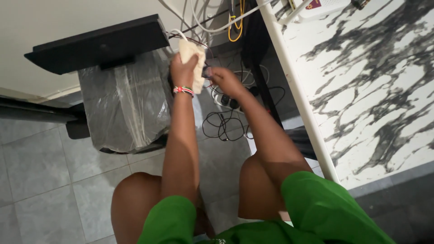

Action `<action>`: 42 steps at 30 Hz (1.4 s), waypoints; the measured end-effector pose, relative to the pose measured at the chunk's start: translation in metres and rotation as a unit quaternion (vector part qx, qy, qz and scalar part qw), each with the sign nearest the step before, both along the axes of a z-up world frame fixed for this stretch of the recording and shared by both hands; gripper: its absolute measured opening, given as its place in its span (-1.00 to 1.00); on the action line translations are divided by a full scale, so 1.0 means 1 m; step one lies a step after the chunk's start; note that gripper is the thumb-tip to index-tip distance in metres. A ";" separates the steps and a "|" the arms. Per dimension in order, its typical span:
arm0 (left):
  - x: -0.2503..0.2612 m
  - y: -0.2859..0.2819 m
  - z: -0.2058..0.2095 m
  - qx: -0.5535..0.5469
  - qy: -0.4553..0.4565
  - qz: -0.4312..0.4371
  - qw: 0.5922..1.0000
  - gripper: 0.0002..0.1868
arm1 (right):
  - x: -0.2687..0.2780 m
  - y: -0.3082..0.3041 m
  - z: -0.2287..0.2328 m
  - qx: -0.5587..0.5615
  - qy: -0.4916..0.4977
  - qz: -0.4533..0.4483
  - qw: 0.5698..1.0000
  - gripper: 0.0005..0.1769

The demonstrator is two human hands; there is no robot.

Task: Organizing and plugging in various cables and power strips under a desk.

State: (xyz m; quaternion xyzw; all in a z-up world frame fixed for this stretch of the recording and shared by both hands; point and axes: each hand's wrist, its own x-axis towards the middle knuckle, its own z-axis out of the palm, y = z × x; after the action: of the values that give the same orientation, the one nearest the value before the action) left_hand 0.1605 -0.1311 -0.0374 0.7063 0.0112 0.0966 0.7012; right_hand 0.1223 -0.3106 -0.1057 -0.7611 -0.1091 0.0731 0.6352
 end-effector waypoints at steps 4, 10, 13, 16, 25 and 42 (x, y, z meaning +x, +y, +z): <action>-0.018 -0.016 -0.029 -0.158 0.005 -0.039 0.987 -0.73 | -0.002 0.006 0.021 -0.061 -0.020 -0.120 0.991 -0.78; -0.045 -0.010 -0.018 -0.190 0.019 -0.087 0.978 -0.75 | 0.000 -0.009 0.051 0.146 0.036 -0.013 0.989 -0.73; -0.069 -0.015 0.001 -0.017 0.008 -0.118 0.993 -0.76 | 0.009 -0.010 0.048 0.160 -0.110 -0.085 0.977 -0.79; -0.090 -0.019 0.016 0.091 -0.063 -0.133 0.985 -0.73 | 0.006 -0.007 0.047 0.047 0.070 -0.076 0.993 -0.64; -0.095 -0.022 0.003 0.071 -0.017 -0.124 0.990 -0.76 | -0.002 0.006 0.092 0.199 0.126 -0.020 0.972 -0.83; -0.104 -0.020 -0.083 0.015 0.161 -0.123 0.979 -0.80 | 0.004 0.019 0.117 0.251 0.131 -0.070 0.957 -0.77</action>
State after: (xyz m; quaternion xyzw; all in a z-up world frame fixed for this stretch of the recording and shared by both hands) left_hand 0.0565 -0.1509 -0.1207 0.7188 0.0358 -0.1057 0.6862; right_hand 0.1260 -0.2918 0.0112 -0.5668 0.0136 0.0982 0.8179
